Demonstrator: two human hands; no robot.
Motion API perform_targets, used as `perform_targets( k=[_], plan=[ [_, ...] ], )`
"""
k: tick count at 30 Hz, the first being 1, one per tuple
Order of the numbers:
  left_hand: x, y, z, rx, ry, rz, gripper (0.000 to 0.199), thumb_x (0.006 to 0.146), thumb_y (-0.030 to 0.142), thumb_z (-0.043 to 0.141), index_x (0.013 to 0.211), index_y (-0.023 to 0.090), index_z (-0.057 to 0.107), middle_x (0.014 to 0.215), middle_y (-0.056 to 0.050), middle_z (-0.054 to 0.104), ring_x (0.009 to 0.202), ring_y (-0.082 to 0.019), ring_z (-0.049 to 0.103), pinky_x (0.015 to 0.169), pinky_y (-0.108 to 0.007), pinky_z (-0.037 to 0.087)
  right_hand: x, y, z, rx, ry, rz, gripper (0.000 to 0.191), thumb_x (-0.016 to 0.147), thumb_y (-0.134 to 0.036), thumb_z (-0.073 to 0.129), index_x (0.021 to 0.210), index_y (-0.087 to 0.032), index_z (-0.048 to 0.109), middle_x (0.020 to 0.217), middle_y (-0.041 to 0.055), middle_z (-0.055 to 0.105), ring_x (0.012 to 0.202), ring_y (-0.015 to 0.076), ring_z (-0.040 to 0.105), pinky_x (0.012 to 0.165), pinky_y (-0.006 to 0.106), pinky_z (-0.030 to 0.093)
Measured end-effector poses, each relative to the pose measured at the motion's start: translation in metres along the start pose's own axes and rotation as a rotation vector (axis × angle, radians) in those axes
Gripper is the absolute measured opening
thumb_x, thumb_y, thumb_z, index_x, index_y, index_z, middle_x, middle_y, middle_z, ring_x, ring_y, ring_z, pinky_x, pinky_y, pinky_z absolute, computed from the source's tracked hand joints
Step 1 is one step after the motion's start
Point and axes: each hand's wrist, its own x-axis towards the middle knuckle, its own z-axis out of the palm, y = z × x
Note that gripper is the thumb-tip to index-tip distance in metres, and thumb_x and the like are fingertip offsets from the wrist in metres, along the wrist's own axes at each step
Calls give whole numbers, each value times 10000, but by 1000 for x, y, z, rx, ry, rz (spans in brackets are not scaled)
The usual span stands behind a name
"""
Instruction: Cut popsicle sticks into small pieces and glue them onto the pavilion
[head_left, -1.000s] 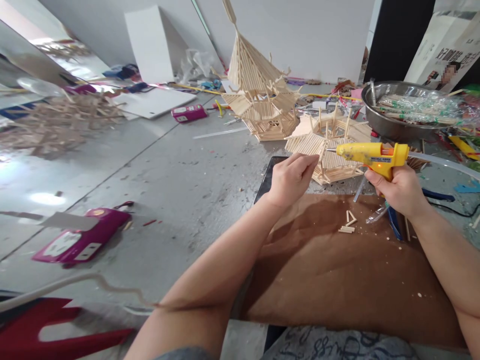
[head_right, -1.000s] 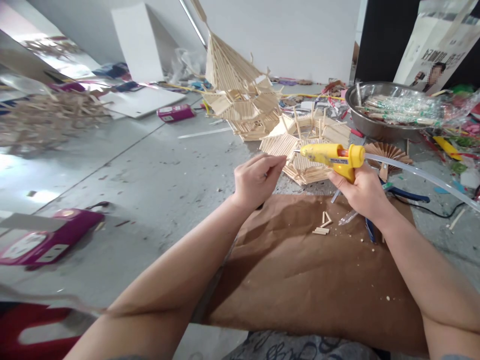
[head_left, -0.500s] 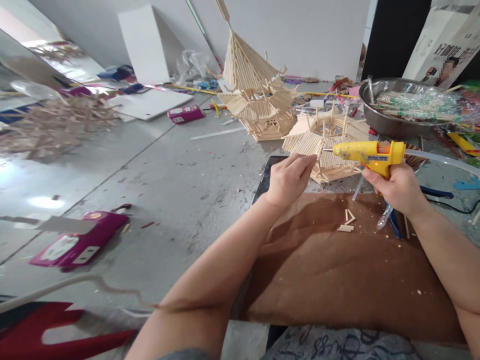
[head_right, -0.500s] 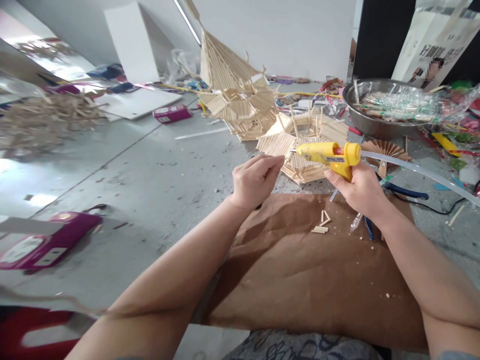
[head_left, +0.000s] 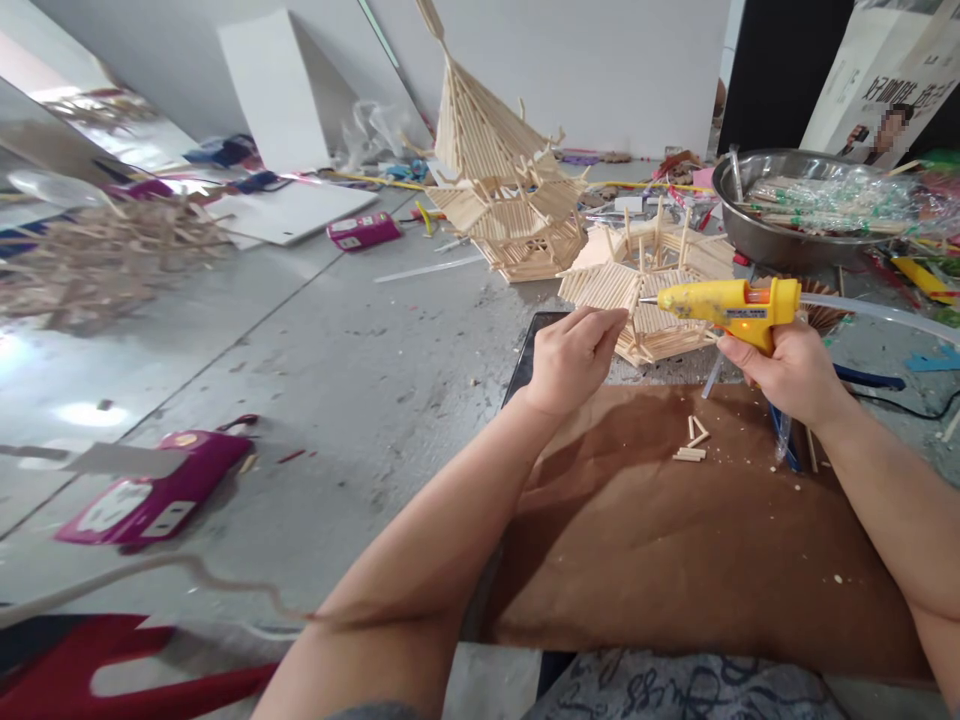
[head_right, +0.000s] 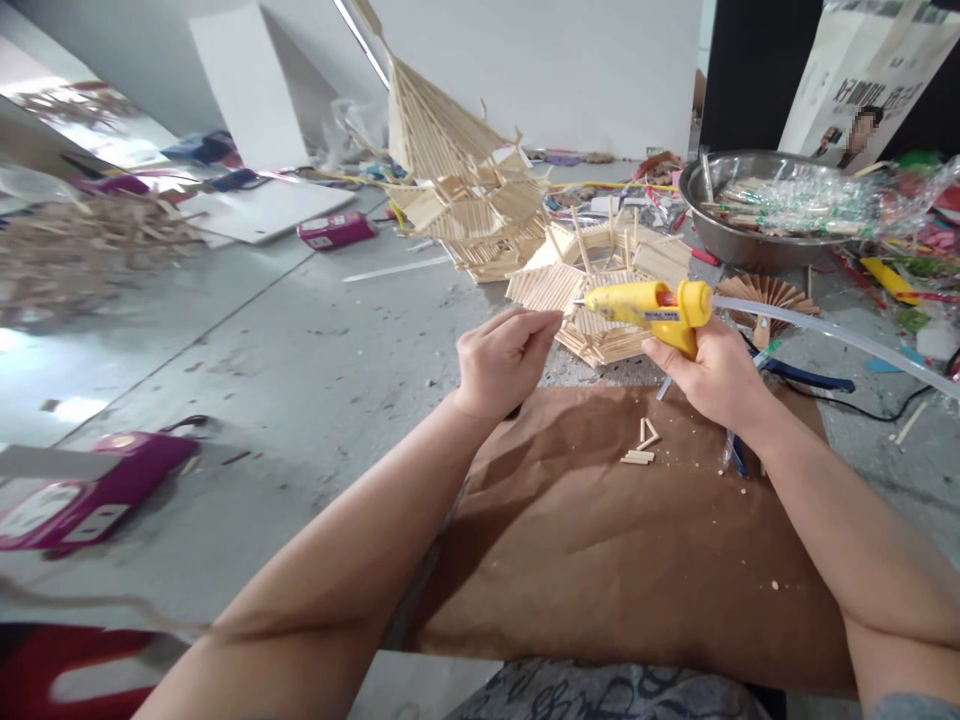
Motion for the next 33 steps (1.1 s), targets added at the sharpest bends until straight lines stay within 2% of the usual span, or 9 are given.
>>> perform_targets(
  k=[6, 10, 16, 28, 33],
  plan=[
    [0, -4, 3, 80, 90, 151, 170, 834, 181, 508, 806, 156, 674, 673, -26, 685, 617, -92, 625, 560, -178, 463, 1, 1, 0, -13, -13, -27, 284, 796, -454, 520, 752, -186, 602, 601, 11, 568, 601, 158, 541, 558, 288, 408],
    [1, -5, 4, 101, 130, 197, 147, 830, 160, 523, 797, 149, 666, 656, -19, 682, 601, -82, 626, 542, -164, 465, 1, 0, -1, -5, -10, -34, 245, 791, -426, 531, 759, -192, 593, 637, 14, 584, 628, 161, 552, 574, 287, 414],
    [2, -3, 4, 102, 152, 208, 121, 815, 138, 545, 787, 139, 663, 630, -10, 676, 573, -74, 621, 525, -151, 461, 1, -1, 0, -4, -1, -15, 253, 783, -438, 533, 766, -191, 581, 684, 25, 602, 661, 168, 563, 602, 294, 423],
    [-1, -4, 5, 85, 144, 145, 127, 817, 156, 548, 795, 147, 672, 659, -12, 690, 588, -73, 626, 537, -159, 469, 1, 0, 0, -12, -6, 12, 291, 786, -473, 519, 797, -188, 576, 701, 33, 601, 673, 177, 564, 616, 310, 429],
    [-1, -4, 6, 97, 152, 199, 117, 813, 140, 554, 801, 144, 670, 667, -14, 694, 599, -74, 633, 543, -154, 469, 1, 0, 1, -35, -5, 3, 270, 787, -444, 524, 843, -187, 586, 803, 57, 643, 742, 199, 594, 661, 328, 450]
  ],
)
